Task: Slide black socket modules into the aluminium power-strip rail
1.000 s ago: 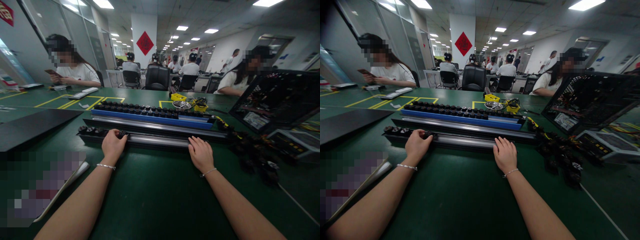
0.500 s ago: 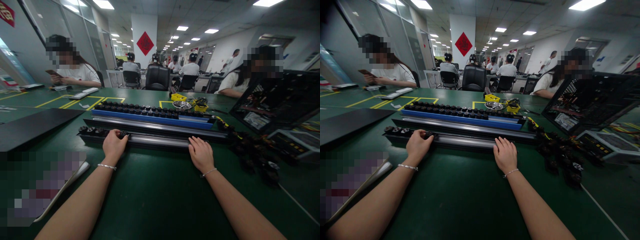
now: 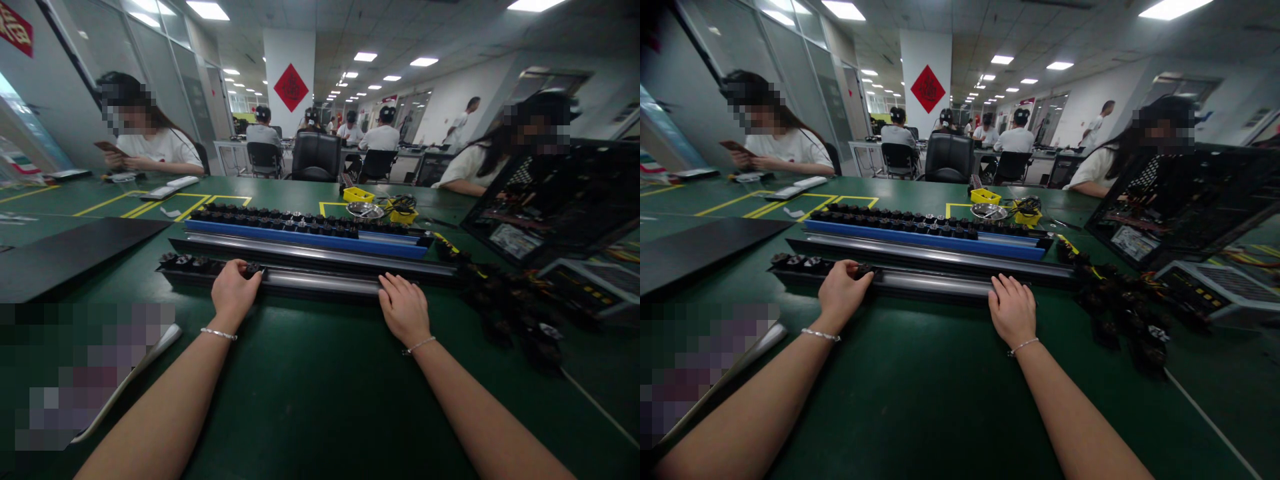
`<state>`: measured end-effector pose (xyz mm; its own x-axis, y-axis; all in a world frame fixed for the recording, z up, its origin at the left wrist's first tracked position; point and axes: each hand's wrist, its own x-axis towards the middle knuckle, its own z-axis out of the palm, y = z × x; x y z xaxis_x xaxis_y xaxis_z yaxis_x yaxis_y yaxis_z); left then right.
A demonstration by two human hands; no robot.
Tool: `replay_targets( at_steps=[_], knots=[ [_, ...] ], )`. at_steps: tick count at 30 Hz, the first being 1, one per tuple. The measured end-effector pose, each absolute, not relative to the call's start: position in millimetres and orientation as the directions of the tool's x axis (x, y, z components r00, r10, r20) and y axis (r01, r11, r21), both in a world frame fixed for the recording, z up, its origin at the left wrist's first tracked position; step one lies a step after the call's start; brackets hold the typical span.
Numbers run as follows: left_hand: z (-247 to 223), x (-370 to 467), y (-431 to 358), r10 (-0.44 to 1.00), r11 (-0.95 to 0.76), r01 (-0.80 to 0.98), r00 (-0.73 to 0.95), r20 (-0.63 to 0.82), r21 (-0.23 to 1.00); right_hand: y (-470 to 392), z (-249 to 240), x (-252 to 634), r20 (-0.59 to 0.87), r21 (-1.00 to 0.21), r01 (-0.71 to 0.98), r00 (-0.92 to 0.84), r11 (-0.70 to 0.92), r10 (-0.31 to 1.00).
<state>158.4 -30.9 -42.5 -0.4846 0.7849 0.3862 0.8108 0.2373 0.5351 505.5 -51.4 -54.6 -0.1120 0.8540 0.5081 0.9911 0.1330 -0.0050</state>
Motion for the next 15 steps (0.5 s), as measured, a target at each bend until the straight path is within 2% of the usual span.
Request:
replay_targets(
  at_steps=[15],
  knots=[
    [-38.6,162.2,-33.2,0.795,0.234,0.810,-0.478,0.374,0.538,-52.0,-53.0,505.0,0.504,-0.018,0.990,-0.114,0.142,0.856]
  ],
)
